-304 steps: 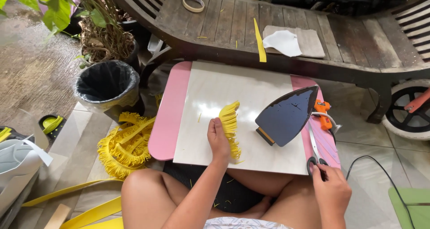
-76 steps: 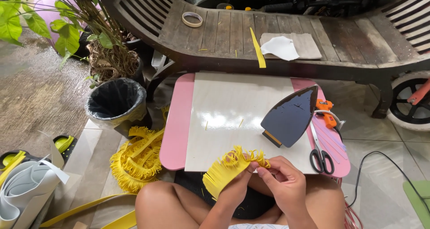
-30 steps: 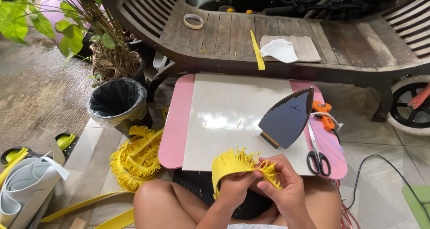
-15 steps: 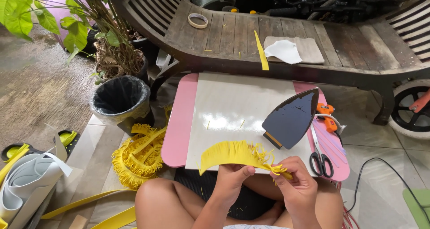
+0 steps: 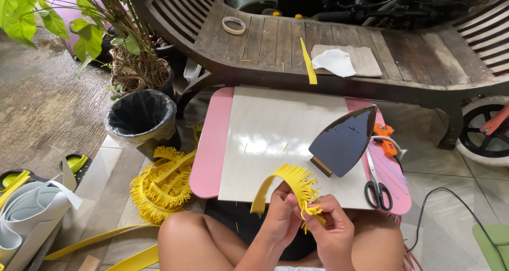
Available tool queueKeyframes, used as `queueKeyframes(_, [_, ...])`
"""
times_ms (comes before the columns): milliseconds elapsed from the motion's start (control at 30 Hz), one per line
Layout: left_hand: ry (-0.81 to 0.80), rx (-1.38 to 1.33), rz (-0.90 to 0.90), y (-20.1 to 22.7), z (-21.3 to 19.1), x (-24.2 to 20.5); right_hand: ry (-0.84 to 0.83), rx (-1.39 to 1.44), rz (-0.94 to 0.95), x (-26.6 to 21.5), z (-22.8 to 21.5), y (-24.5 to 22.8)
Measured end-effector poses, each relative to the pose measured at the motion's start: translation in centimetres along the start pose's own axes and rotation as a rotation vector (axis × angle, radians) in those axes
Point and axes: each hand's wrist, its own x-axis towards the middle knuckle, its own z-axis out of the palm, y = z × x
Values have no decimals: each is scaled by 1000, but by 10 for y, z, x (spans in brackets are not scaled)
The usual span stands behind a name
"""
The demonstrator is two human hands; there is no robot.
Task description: Cutting and curling yellow decorative fringe material using scissors and fingers.
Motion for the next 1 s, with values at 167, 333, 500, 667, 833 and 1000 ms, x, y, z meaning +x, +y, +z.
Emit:
queueKeyframes(167, [-63,-47,-35,2,-9,2,-14,1,1,-1,-3,2])
queueKeyframes(333, [-154,10,-41,2,-12,1,-41,39,18,-3,-5,-2])
queueKeyframes(500, [-159,6,-10,4,-9,-3,-35,94,62,-8,-8,0])
queueKeyframes(667, [-115,-23,-9,-8,-25,-7,-39,128,55,-14,-8,-1])
queueKeyframes(833, [-148,26,-23,-10,-19,-17,-86,137,52,-22,-7,-18])
queueKeyframes(1000, [-276,-134,-3,-10,-8,-27,-97,133,-29,-31,-4,-29])
